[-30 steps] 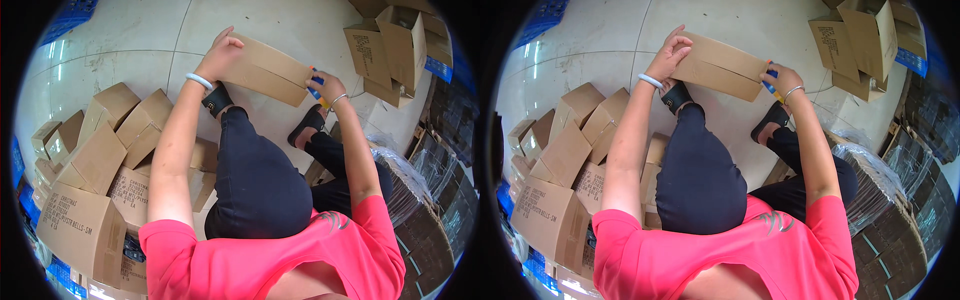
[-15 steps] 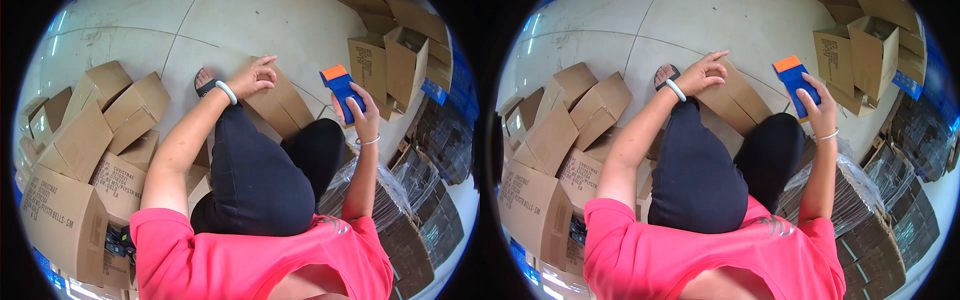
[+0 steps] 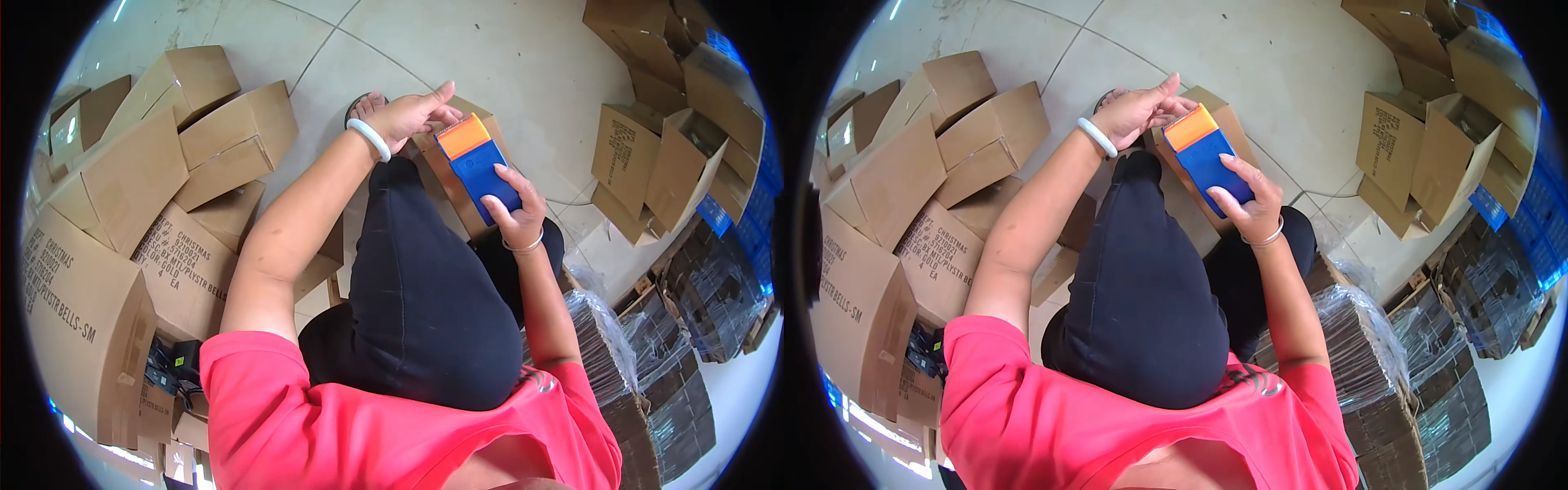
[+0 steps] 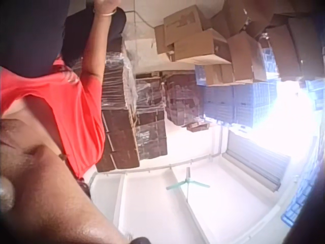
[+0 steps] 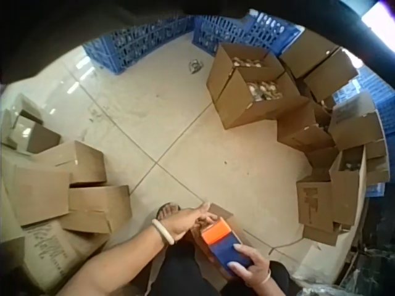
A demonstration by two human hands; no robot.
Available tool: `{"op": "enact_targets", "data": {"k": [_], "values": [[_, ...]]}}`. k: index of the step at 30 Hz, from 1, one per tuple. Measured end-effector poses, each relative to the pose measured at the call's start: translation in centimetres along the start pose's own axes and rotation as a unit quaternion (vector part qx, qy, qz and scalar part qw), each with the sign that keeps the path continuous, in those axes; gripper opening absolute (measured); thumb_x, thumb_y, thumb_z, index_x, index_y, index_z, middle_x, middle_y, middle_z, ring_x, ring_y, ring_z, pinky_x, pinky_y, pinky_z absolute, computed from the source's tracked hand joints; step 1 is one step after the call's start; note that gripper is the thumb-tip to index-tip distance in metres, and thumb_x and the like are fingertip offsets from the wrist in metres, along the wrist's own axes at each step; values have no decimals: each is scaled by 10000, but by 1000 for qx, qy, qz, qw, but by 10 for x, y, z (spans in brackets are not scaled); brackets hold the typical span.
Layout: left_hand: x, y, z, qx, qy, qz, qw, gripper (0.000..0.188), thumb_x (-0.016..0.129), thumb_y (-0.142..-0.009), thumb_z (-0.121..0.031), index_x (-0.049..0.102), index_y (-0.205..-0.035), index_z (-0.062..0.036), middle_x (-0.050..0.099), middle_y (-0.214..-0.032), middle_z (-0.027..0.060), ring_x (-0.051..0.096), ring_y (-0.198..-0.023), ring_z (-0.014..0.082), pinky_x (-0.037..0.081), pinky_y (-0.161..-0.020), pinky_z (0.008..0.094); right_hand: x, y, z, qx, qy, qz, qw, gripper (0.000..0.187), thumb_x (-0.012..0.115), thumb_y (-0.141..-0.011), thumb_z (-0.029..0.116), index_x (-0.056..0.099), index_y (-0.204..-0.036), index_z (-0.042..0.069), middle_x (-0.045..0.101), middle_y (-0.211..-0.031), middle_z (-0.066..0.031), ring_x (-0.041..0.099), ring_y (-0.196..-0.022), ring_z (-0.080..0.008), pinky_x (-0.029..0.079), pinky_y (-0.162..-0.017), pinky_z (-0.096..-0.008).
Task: Packing small containers into cardboard boxes and sealing them with a tape dispenser.
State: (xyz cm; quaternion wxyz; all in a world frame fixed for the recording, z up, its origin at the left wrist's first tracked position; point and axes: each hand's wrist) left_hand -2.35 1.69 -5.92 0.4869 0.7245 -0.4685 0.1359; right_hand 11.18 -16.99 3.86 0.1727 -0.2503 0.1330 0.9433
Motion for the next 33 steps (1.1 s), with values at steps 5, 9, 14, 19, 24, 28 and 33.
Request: {"op": "enact_targets", "data": {"k": [5,9,14,19,24,28,33], "values": [[8,3,-10,-41,-43,-52,997,466,529,-900,-421,663,-943,23,622,-1069,113,513,-1078,166,368,-952,276,-1,-4,-3,-28,21,22,999,442,762,-692,131,607,-1093,25,643,-1068,-127,618,-968,-233,462,-861,-309],[7,-13,11,7,-40,-89,995,291,591,-879,-261,676,-861,17,651,-946,90,585,-897,186,429,-843,277,-8,-8,1,-11,29,37,999,439,757,-701,147,604,-1095,24,641,-1075,-127,615,-976,-235,461,-864,-315],[-11,-26,10,283,-444,-277,803,181,597,-825,-195,648,-832,-21,591,-811,97,571,-762,249,454,-728,323,-32,6,15,67,121,76,987,423,768,-698,179,618,-1080,74,651,-1048,-121,644,-933,-250,492,-815,-319],[-23,-47,47,219,-513,-177,811,239,607,-824,-246,629,-932,-34,577,-950,112,552,-909,267,450,-788,347,-36,14,30,167,115,92,975,391,729,-735,182,605,-1083,55,638,-1072,-105,601,-1014,-220,436,-897,-307],[-30,-35,45,204,-530,-247,785,505,650,-766,-243,486,-1228,-122,483,-1226,156,502,-1103,327,422,-925,365,-34,17,16,176,91,95,975,379,729,-734,181,609,-1072,57,634,-1074,-102,601,-1009,-224,436,-893,-305],[50,6,-31,233,-687,73,685,1030,791,-608,-249,182,-1438,-211,208,-1479,138,186,-1372,314,218,-1090,510,-45,20,16,167,82,76,980,372,733,-731,178,615,-1062,59,632,-1075,-103,601,-996,-223,438,-886,-304],[62,-1,-8,160,-858,92,479,1255,858,-423,-283,138,-1451,-272,116,-1522,7,62,-1404,290,130,-1081,598,-41,32,4,174,47,73,981,406,746,-713,179,606,-1075,59,637,-1060,-115,610,-984,-234,450,-869,-309]]}}
Point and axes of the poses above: each hand's wrist, its own y-axis away from the middle knuckle, its own x-axis out of the palm, z = x × y
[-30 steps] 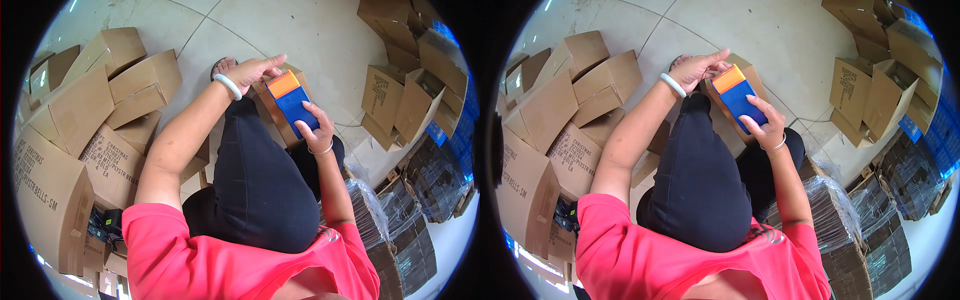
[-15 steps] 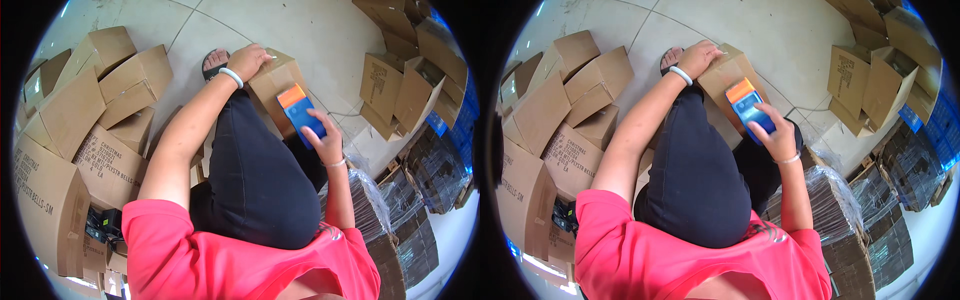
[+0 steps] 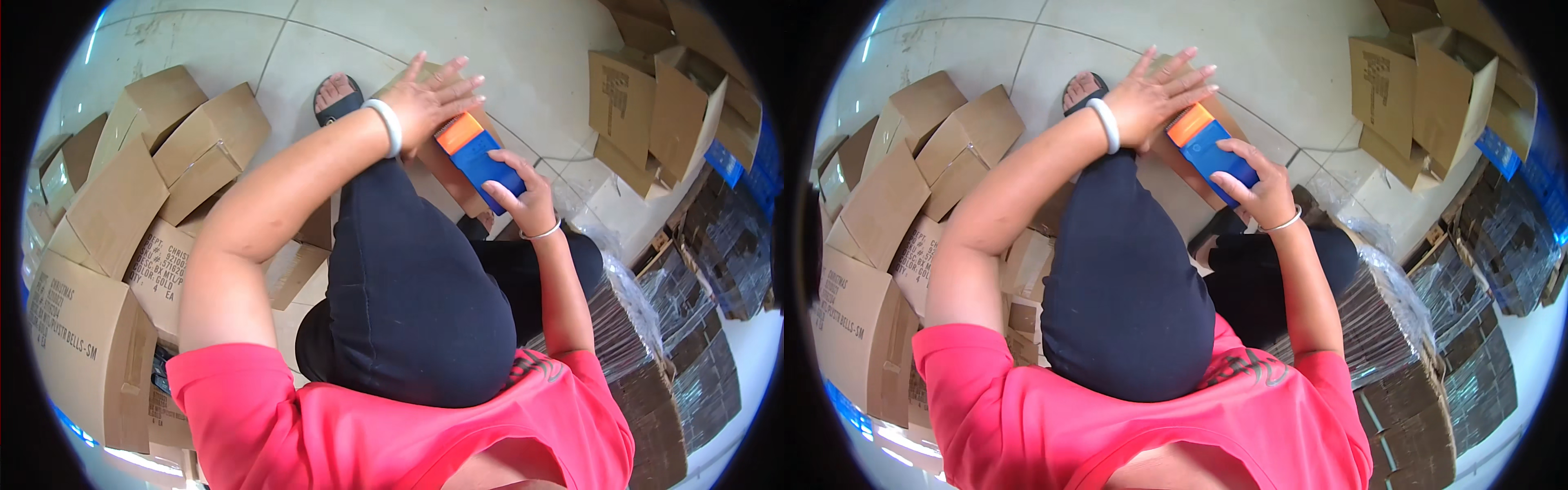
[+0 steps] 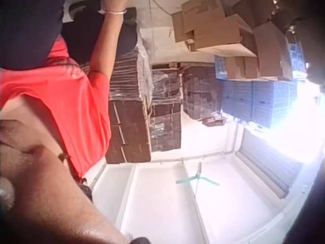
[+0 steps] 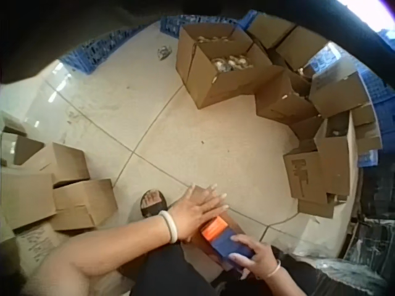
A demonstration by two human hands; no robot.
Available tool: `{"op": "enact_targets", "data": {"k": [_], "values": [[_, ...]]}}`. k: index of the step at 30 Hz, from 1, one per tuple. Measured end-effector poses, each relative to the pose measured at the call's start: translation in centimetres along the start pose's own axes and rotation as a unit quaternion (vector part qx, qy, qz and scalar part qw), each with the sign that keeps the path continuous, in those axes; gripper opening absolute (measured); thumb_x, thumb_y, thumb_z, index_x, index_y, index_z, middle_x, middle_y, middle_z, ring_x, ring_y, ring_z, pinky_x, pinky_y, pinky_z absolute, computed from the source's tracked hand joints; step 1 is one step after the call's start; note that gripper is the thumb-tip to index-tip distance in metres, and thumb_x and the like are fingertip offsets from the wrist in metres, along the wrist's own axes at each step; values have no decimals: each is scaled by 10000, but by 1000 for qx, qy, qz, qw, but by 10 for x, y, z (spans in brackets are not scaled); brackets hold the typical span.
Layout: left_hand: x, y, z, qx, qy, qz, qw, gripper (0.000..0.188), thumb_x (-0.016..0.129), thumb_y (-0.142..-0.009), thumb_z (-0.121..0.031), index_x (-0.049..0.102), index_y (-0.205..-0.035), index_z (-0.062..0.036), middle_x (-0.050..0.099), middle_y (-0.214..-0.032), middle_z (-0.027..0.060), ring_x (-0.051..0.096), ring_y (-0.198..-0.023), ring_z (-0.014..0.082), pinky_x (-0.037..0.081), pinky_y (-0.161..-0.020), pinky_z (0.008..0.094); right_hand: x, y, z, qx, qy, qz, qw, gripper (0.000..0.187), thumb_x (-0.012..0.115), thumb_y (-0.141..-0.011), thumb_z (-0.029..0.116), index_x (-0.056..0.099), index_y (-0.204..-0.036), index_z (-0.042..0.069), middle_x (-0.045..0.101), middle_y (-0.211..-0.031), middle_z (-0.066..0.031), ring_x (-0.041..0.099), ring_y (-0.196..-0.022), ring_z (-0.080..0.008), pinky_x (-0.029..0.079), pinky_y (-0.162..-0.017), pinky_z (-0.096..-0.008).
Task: Packing small containers into cardboard boxes and sealing them with a tape dispenser.
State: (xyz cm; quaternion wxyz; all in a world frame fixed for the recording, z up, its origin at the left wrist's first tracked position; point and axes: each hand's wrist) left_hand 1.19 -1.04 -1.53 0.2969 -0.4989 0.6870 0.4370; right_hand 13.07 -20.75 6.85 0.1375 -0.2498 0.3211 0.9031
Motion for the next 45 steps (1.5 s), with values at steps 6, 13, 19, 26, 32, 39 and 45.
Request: {"op": "enact_targets", "data": {"k": [6,13,19,26,32,39,45], "values": [[-3,-7,-8,-8,-48,12,999,1121,784,-537,-241,138,-1449,-320,89,-1528,2,55,-1402,315,95,-1085,590,-34,103,-67,41,27,35,998,410,749,-713,179,602,-1082,76,643,-1059,-109,639,-932,-228,484,-813,-309],[23,-11,-11,-16,-174,-81,981,857,650,-735,-220,177,-1446,-293,104,-1520,77,70,-1400,318,77,-1102,557,-8,103,-132,181,135,24,974,368,679,-775,308,622,-1078,108,656,-977,-147,646,-851,-316,502,-758,-354],[61,-42,-42,228,-38,-114,966,645,568,-800,-268,313,-1391,-298,140,-1502,139,107,-1393,326,62,-1109,551,37,33,-119,240,131,3,962,407,712,-680,363,655,-959,71,647,-897,-212,623,-835,-368,482,-731,-415],[63,-51,-56,239,-64,-75,966,573,519,-802,-291,357,-1345,-381,238,-1465,129,154,-1372,338,18,-1103,575,70,-15,-115,209,101,-25,972,443,624,-790,369,601,-1081,35,664,-921,-167,641,-882,-306,495,-778,-366],[30,-35,-6,128,-42,-197,971,514,485,-825,-195,421,-1293,-400,440,-1312,157,363,-1258,351,102,-1081,599,38,-60,-116,271,217,54,936,403,621,-801,363,596,-1130,131,650,-1011,-157,620,-931,-324,486,-803,-378],[-51,63,127,-75,-121,-142,979,733,585,-714,-23,392,-1358,-316,417,-1305,176,348,-1262,366,238,-1052,495,-53,-30,-18,90,124,-150,977,353,688,-783,212,612,-1083,42,653,-996,-151,634,-902,-264,471,-816,-317],[-115,135,189,-320,76,177,927,866,794,-607,-260,380,-1356,-128,467,-1290,151,400,-1244,301,247,-1045,507,-110,43,-16,143,139,-215,956,345,696,-769,209,624,-1072,61,659,-965,-172,648,-869,-274,485,-786,-326]]}}
Point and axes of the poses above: each hand's wrist, its own y-axis away from the middle knuckle, its own x-axis out of the palm, z = x × y
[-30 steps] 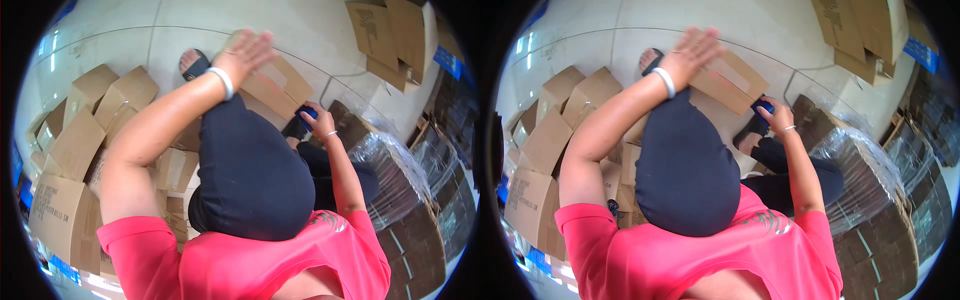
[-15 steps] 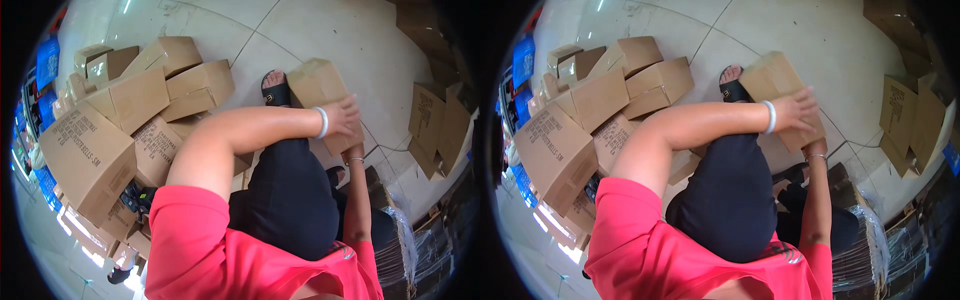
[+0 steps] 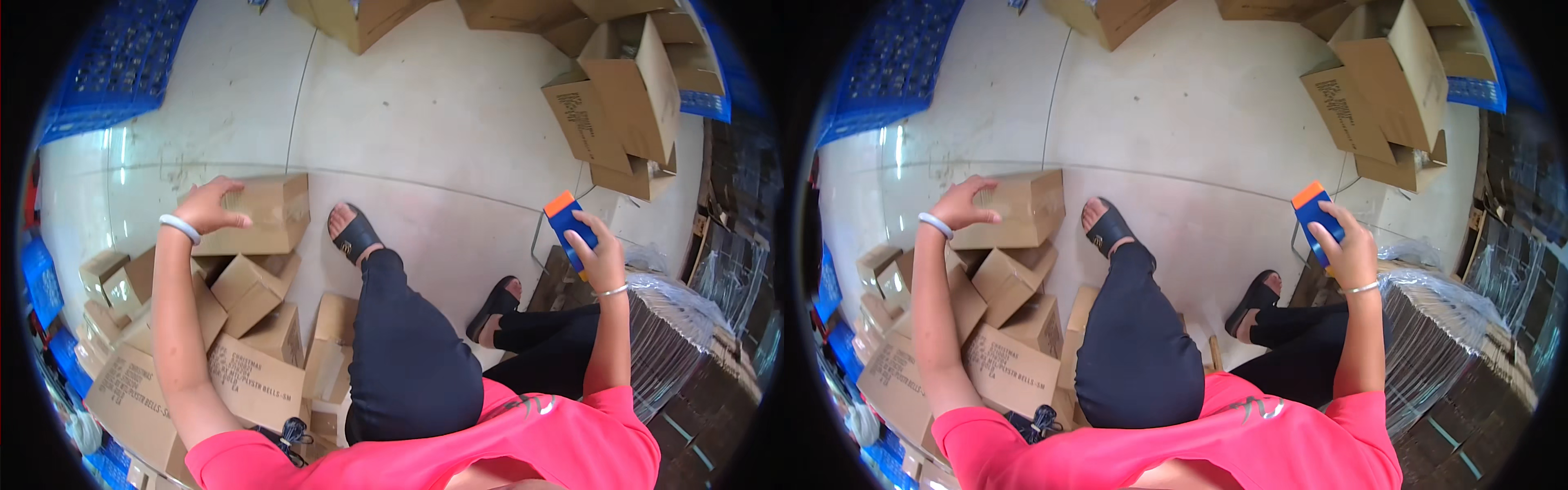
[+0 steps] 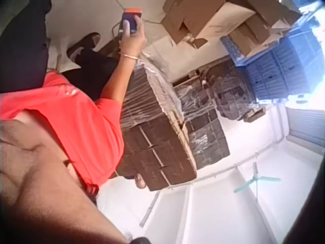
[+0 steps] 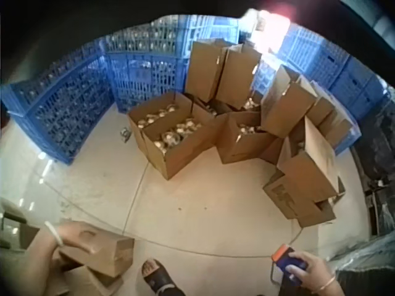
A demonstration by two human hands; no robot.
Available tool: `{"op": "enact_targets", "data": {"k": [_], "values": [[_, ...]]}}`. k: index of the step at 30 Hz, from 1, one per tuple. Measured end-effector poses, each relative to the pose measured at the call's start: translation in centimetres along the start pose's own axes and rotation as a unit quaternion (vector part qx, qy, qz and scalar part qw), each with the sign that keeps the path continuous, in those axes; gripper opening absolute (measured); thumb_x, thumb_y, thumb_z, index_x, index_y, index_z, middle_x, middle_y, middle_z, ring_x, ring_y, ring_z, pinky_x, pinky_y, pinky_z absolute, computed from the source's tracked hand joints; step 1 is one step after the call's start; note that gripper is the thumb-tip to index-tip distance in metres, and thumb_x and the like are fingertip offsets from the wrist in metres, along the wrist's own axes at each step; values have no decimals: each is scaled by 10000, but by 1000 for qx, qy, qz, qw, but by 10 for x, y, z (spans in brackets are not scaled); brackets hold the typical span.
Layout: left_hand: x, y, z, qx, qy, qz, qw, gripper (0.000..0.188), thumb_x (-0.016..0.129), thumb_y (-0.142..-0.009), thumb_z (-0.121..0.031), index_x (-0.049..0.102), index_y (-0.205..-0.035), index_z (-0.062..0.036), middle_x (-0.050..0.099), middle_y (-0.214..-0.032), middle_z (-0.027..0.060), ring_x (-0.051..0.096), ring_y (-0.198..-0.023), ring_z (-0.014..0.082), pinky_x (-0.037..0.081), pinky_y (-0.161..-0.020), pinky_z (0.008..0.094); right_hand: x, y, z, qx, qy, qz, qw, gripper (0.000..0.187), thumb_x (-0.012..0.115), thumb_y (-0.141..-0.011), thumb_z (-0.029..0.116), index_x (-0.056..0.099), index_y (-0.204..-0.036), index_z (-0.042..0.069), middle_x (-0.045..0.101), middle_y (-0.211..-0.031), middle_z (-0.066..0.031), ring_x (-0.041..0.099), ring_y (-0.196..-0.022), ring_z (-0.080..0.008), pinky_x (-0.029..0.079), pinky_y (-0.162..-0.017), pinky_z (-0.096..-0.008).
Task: Packing small containers into cardboard boxes and sealing them with a tape dispenser.
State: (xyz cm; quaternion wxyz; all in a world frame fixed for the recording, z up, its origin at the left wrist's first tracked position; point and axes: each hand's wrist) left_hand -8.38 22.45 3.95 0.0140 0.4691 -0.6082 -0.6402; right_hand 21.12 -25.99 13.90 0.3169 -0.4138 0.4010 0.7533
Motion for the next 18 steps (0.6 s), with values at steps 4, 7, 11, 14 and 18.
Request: {"op": "enact_targets", "data": {"k": [4,7,11,14,18], "values": [[-54,-60,-93,30,-92,-268,959,585,660,-774,-377,500,-1258,-92,531,-1240,154,461,-1191,291,289,-1029,455,-11,3,-5,20,28,-30,999,342,705,-753,207,631,-1063,82,659,-970,-177,651,-879,-299,492,-775,-334],[-105,-119,-179,160,24,-467,869,578,592,-801,-378,470,-1273,-66,476,-1311,124,424,-1224,268,261,-1034,500,-6,0,4,2,31,-24,999,344,710,-745,201,632,-1060,84,657,-972,-177,651,-881,-303,496,-771,-339],[-141,-175,-223,52,19,-483,874,452,541,-825,-345,537,-1195,-85,597,-1138,145,518,-1128,278,183,-1068,512,-9,-3,10,-27,-22,-18,999,338,705,-749,200,632,-1064,99,658,-972,-158,646,-872,-317,498,-772,-346],[-121,-201,-224,-30,-52,-462,885,243,489,-850,-232,622,-1030,-138,674,-920,112,613,-978,248,105,-1087,529,-5,-8,15,-12,-9,-13,1000,346,701,-757,219,627,-1074,103,657,-976,-156,645,-871,-310,498,-768,-342],[-54,-173,-212,152,-87,-512,841,175,463,-758,-46,604,-707,-136,639,-696,88,629,-747,231,139,-1088,536,1,-15,2,-5,8,-16,1000,342,700,-760,229,632,-1071,105,657,-972,-154,643,-871,-309,497,-770,-340]]}}
Point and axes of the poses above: each hand's wrist, its own y-axis away from the middle knuckle, its own x-axis out of the palm, z = x × y
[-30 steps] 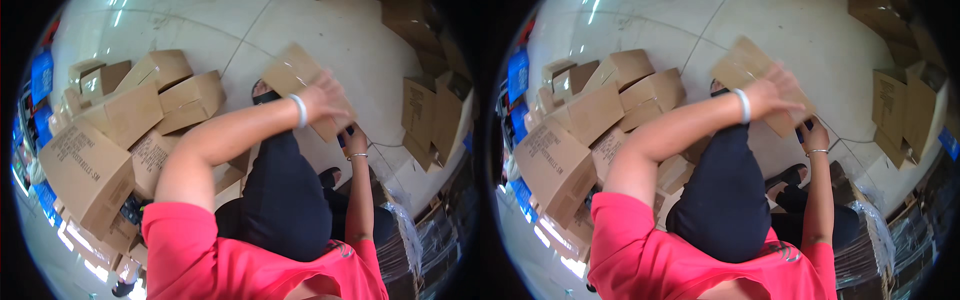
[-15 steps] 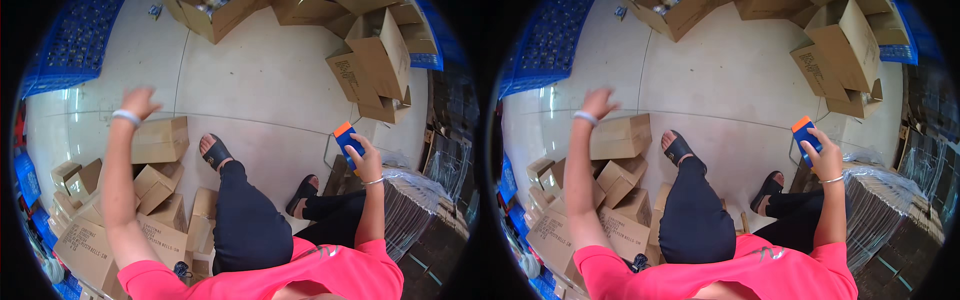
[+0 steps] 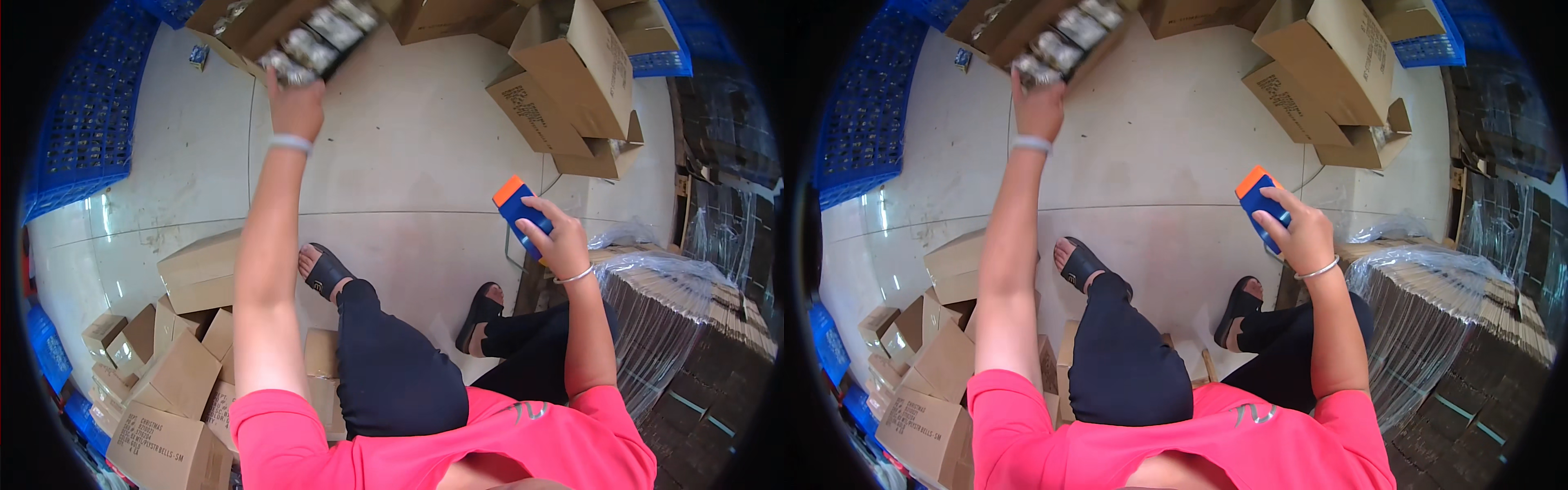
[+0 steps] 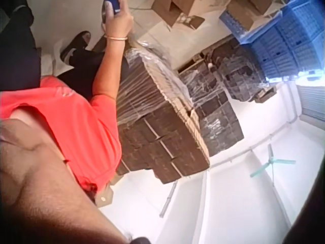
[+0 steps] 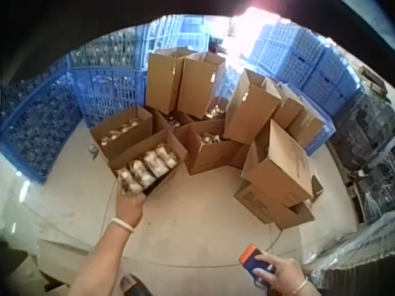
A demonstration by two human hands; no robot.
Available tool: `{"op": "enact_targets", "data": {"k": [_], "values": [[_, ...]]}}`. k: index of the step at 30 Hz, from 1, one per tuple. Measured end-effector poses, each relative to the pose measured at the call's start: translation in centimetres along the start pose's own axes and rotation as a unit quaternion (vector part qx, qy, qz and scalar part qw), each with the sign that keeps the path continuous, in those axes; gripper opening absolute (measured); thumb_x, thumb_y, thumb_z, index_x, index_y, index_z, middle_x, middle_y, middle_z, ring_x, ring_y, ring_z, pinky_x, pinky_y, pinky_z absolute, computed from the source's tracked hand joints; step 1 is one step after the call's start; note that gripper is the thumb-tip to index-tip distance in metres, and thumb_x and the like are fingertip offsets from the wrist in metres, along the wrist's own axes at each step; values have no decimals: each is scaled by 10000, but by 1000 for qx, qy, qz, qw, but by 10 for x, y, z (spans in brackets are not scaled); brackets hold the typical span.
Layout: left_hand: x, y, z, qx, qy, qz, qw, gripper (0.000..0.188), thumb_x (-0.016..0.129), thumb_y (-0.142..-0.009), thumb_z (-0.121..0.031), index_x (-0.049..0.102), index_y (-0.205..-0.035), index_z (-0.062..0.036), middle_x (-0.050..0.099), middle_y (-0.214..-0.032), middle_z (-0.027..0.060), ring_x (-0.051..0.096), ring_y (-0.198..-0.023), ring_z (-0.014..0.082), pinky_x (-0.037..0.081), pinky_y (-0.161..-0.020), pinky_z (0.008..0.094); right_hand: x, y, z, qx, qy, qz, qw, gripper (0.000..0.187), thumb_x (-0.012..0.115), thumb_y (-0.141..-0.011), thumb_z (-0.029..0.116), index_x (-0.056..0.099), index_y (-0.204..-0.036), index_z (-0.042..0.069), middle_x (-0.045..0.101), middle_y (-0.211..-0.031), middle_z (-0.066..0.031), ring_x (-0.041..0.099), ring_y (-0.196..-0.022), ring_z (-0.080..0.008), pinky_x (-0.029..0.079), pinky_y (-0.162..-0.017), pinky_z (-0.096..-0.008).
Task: Packing small containers into cardboard boxes and sealing them with a tape dispenser.
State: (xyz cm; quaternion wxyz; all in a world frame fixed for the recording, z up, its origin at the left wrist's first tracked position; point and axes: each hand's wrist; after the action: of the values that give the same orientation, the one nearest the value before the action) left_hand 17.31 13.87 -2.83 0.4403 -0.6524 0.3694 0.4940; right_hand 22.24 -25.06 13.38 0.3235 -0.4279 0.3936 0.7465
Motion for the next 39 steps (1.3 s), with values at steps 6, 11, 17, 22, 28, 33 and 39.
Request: {"op": "enact_targets", "data": {"k": [6,11,17,22,28,33,39], "values": [[-49,167,-66,109,159,-22,981,114,519,-737,-33,597,-820,-49,588,-741,45,582,-762,187,212,-1099,485,12,-14,-24,49,67,59,995,311,655,-797,280,637,-1066,125,659,-932,-163,634,-861,-331,492,-756,-370],[-78,210,-90,177,209,47,961,58,543,-732,-84,572,-772,-53,563,-1114,73,516,-1015,208,280,-1063,440,47,-19,-25,-11,51,190,980,417,557,-841,454,654,-1007,84,648,-895,-186,615,-836,-363,479,-735,-394],[-73,217,-83,155,301,-30,941,255,620,-705,20,615,-927,-106,380,-1376,106,334,-1304,291,426,-960,331,81,-11,-51,15,48,339,939,690,618,-712,634,636,-1025,20,655,-896,-185,625,-853,-311,479,-781,-368],[-78,215,-81,146,329,-40,932,574,637,-645,62,582,-1169,-165,331,-1374,104,369,-1260,318,408,-995,387,65,-10,-49,115,-86,429,892,682,807,-639,395,566,-1095,-51,635,-961,-152,582,-919,-208,444,-846,-307],[-77,208,-73,106,431,65,894,890,693,-524,81,415,-1325,-190,437,-1259,116,470,-1122,324,446,-931,385,77,-16,-55,37,-108,424,899,576,770,-679,412,603,-1029,-14,644,-866,-113,593,-813,-186,469,-758,-304],[-47,207,-71,61,558,188,806,1008,762,-597,-12,214,-1426,-181,468,-1235,151,549,-984,365,496,-780,390,130,-11,-36,84,95,295,947,704,533,-750,664,655,-880,-16,649,-873,-207,623,-831,-324,481,-756,-358],[-50,171,-86,5,364,238,901,916,799,-593,-125,331,-1369,-254,472,-1056,132,539,-934,371,482,-748,448,105,-20,-35,139,56,328,933,630,583,-747,607,665,-915,5,654,-895,-199,622,-874,-323,477,-782,-372]]}}
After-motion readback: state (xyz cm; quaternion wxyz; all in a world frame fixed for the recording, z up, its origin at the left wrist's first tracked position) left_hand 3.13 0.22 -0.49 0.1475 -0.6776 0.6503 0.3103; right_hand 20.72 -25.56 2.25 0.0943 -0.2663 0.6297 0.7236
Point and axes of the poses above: each hand's wrist, its own y-axis away from the middle knuckle, its own x-axis out of the palm, z = x × y
